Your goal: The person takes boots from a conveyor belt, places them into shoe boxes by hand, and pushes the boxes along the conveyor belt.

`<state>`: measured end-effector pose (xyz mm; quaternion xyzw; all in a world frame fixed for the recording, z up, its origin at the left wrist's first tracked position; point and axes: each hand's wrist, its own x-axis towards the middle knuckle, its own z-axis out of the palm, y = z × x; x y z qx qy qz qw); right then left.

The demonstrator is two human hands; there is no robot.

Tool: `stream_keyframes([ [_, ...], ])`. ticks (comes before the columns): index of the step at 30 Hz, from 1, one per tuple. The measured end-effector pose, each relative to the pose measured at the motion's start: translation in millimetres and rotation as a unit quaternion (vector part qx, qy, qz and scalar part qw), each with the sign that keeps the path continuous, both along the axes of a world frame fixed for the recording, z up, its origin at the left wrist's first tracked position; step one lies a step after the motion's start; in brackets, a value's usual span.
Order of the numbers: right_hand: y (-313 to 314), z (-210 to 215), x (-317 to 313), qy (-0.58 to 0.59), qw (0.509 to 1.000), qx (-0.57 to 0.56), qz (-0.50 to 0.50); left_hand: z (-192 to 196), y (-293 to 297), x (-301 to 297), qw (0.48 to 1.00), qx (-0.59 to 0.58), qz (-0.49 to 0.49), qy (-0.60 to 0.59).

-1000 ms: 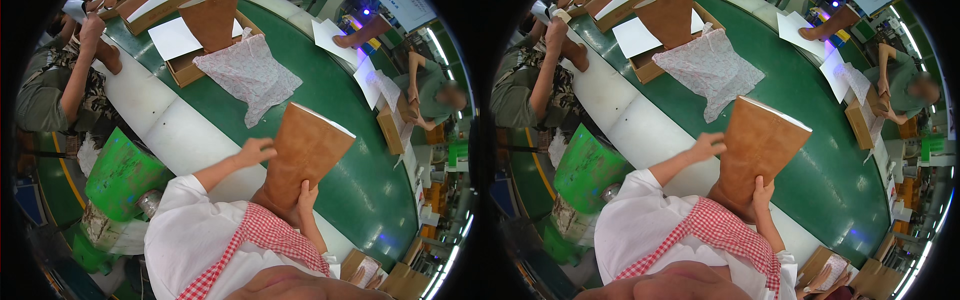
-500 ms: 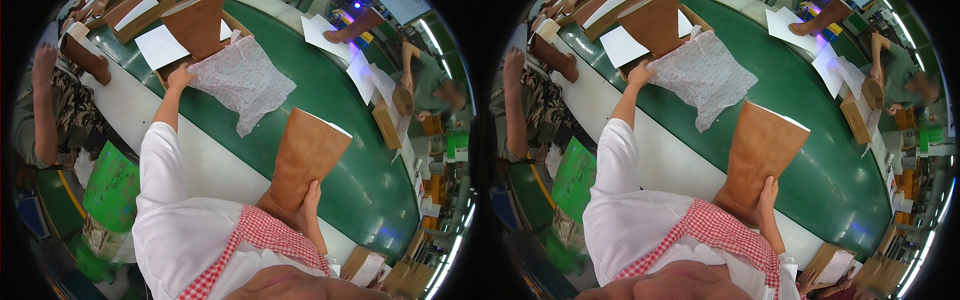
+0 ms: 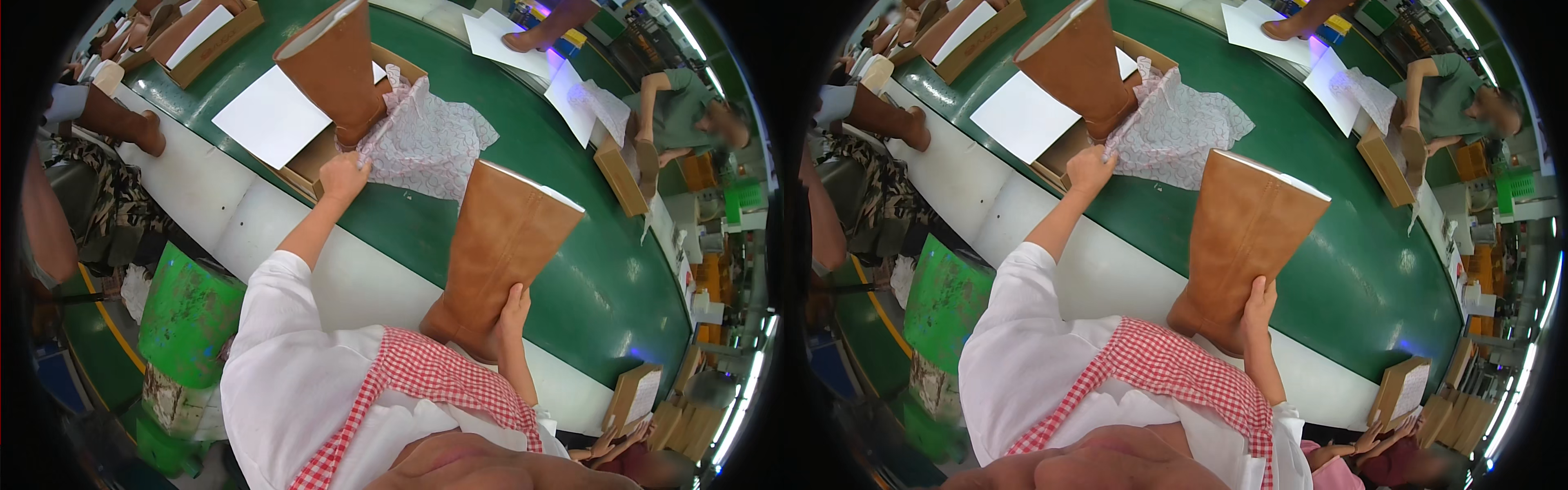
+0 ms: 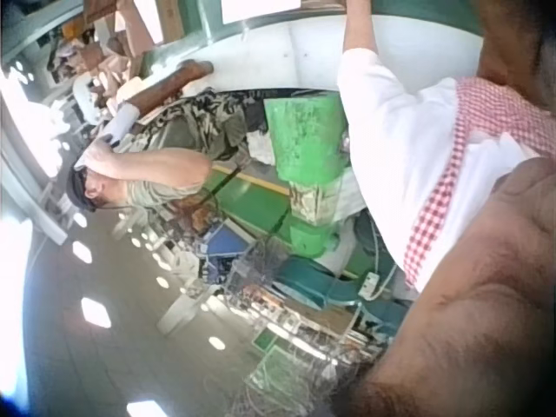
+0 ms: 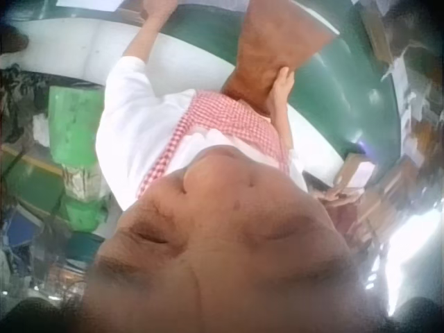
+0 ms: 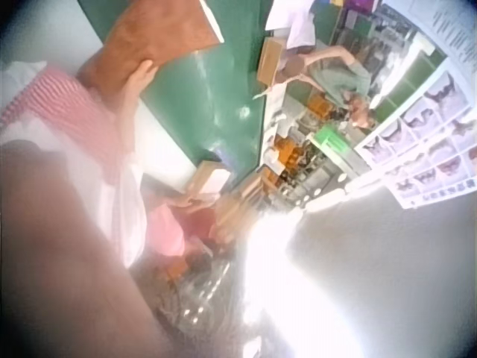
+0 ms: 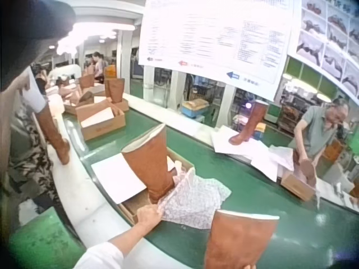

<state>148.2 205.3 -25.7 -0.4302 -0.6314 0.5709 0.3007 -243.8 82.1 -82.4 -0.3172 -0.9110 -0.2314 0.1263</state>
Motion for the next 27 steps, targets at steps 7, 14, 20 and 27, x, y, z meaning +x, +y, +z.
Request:
stream_keyframes([
  [7, 18.1, 15.6, 49.1, -0.013, 0.999, 0.034, -0.019, -1.8, 23.5, 107.9, 0.995, 0.037, -0.09, 0.012],
  [14, 14.4, 25.6, 102.2, -0.015, 0.997, 0.073, -0.031, 0.6, 65.2, 199.9, 0.981, 0.103, -0.165, -0.003],
  [20, 1.1, 26.9, 151.9, -0.01, 0.994, 0.101, -0.043, -10.1, 91.8, 280.2, 0.964, 0.064, -0.248, -0.076],
  [27, -5.6, 10.9, 205.1, 0.023, 0.993, 0.11, -0.045, 25.2, 85.1, 286.8, 0.927, 0.068, -0.284, -0.235],
])
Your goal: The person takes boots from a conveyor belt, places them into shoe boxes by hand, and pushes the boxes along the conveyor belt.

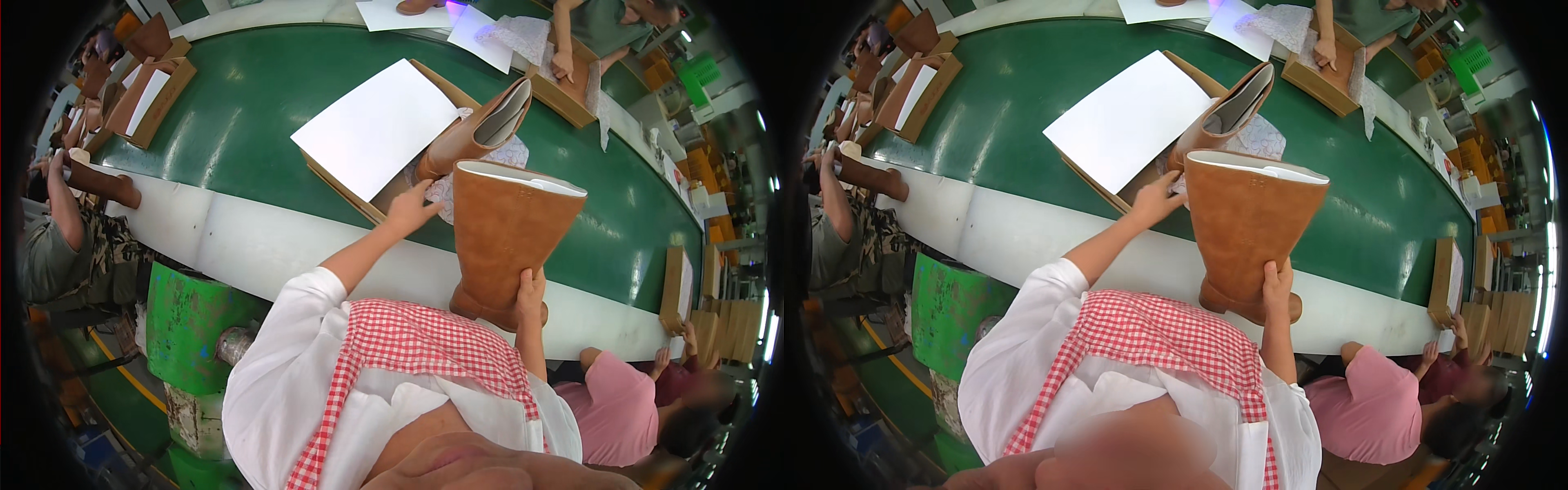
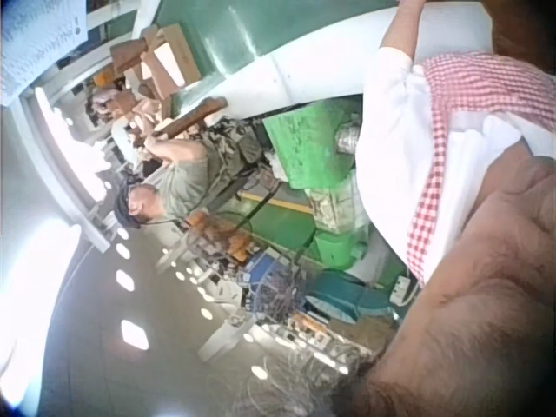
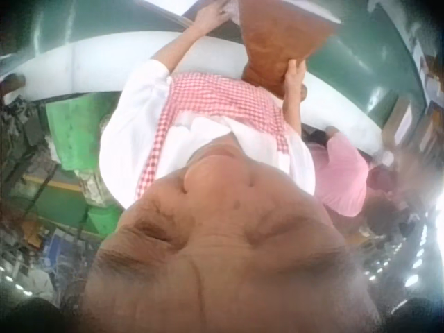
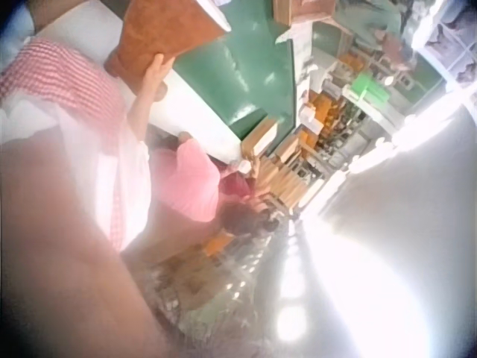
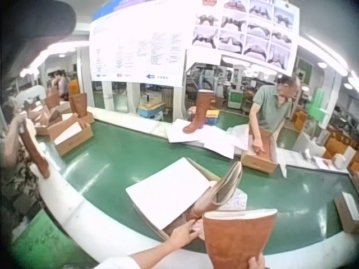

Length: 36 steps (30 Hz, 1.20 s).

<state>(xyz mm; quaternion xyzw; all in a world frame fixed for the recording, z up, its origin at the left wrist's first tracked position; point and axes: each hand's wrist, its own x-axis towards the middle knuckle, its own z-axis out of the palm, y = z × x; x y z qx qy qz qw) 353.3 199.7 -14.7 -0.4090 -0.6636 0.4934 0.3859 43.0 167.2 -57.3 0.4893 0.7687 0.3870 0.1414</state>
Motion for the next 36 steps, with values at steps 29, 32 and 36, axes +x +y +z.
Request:
stream_keyframes([
  [29, -24.4, 17.8, -17.5, 0.124, 0.968, -0.194, 0.103, 55.4, -23.3, -172.6, 0.901, 0.298, 0.315, 0.017],
  [32, -25.8, 38.1, -38.7, 0.2, 0.952, -0.201, 0.119, 54.3, -29.7, -167.8, 0.893, 0.305, 0.307, 0.12],
  [36, -26.7, 92.6, -82.2, 0.289, 0.934, -0.172, 0.123, 20.1, -27.5, -170.6, 0.905, 0.268, 0.28, 0.176],
])
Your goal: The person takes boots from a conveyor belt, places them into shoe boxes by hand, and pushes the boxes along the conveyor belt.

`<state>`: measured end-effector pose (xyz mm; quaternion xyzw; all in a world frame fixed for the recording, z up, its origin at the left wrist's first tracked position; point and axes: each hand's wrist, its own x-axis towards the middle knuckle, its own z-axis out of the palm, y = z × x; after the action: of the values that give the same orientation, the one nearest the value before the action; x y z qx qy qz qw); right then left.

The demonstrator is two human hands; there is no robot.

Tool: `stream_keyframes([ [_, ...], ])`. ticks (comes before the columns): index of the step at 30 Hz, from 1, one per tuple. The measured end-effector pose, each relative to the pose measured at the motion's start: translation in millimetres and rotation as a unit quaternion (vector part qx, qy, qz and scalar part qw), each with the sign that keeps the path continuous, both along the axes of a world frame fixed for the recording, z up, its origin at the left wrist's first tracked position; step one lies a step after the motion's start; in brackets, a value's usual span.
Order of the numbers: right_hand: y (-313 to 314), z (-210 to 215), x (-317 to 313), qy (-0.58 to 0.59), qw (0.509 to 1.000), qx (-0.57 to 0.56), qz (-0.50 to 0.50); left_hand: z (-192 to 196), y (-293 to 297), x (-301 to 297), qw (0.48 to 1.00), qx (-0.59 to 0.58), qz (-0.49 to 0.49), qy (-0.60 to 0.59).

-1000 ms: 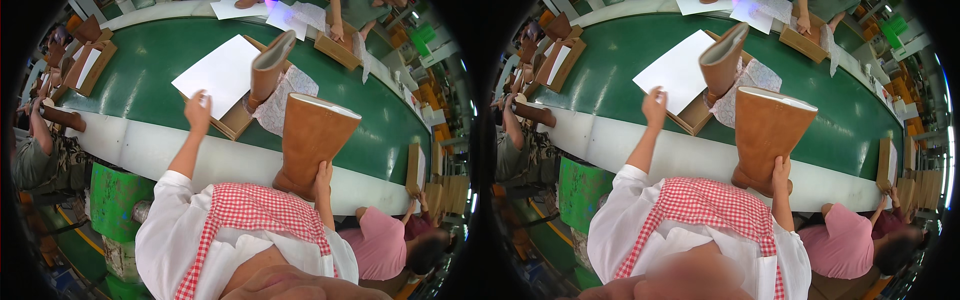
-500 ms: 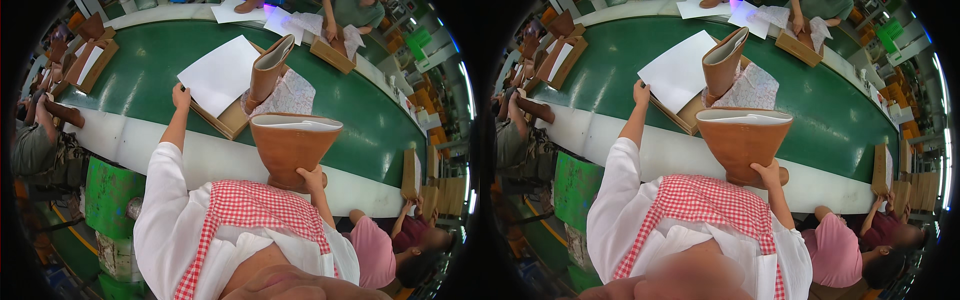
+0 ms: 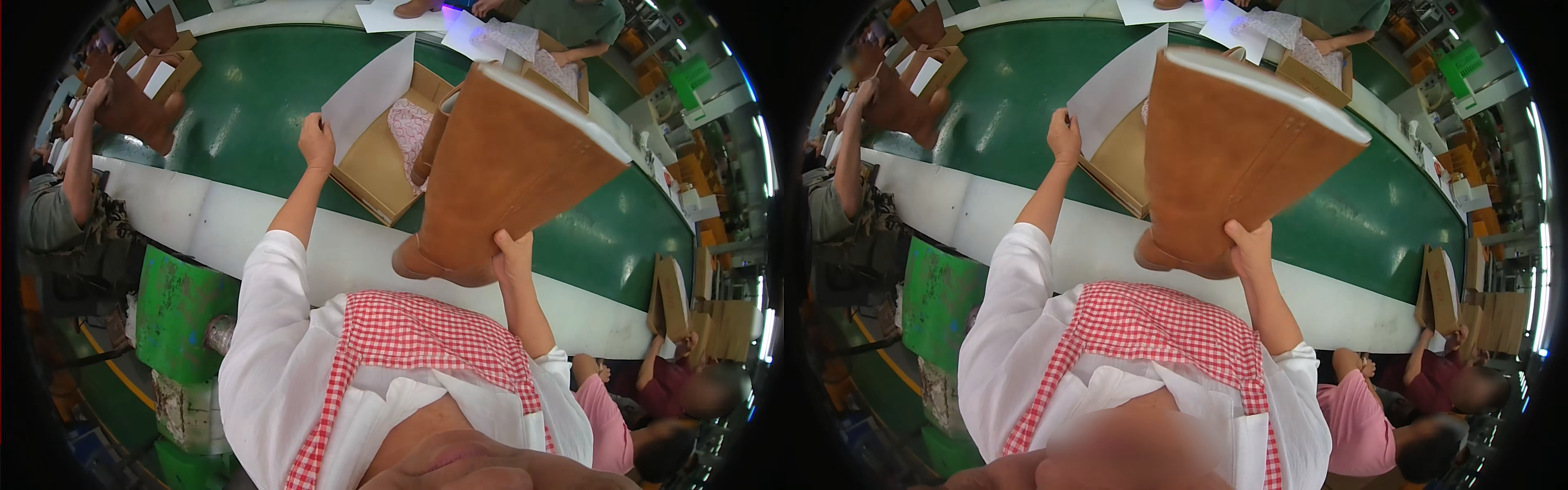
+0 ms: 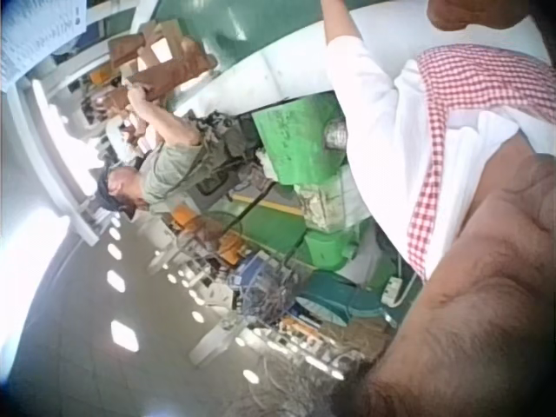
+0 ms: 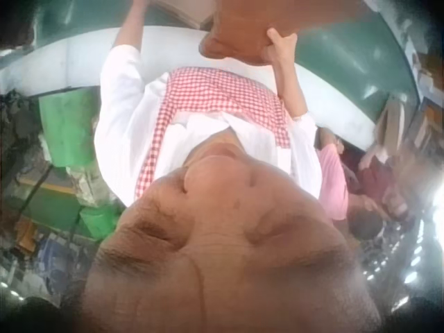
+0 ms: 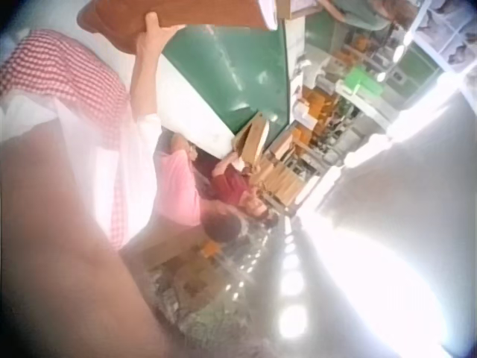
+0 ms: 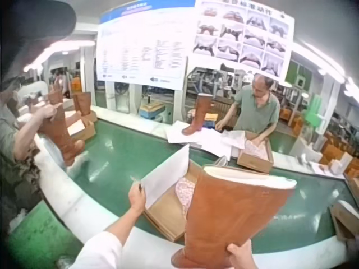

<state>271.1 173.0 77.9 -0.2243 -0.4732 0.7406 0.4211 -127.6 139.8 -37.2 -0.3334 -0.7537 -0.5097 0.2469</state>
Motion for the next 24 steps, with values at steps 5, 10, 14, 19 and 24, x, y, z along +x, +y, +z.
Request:
stream_keyframes([
  [5, -5.5, 51.3, -75.3, 0.093, 0.99, 0.061, 0.089, -57.0, -32.2, -36.7, 0.981, -0.082, 0.03, -0.174],
  [10, 18.9, 54.7, -150.0, 0.103, 0.974, 0.084, 0.186, -1.0, -46.5, -26.0, 0.939, -0.091, 0.064, -0.327],
  [14, 25.7, 51.5, -195.4, 0.084, 0.961, 0.047, 0.26, 60.2, -85.0, -10.0, 0.699, 0.303, -0.361, -0.538],
  [19, -9.3, 53.6, -222.3, 0.032, 0.951, 0.067, 0.301, 69.2, -164.7, 40.1, 0.766, 0.123, -0.434, -0.458],
  [24, -36.3, 34.8, -224.8, -0.034, 0.957, 0.231, 0.171, 94.8, -150.7, 84.2, 0.816, 0.186, -0.324, -0.442],
])
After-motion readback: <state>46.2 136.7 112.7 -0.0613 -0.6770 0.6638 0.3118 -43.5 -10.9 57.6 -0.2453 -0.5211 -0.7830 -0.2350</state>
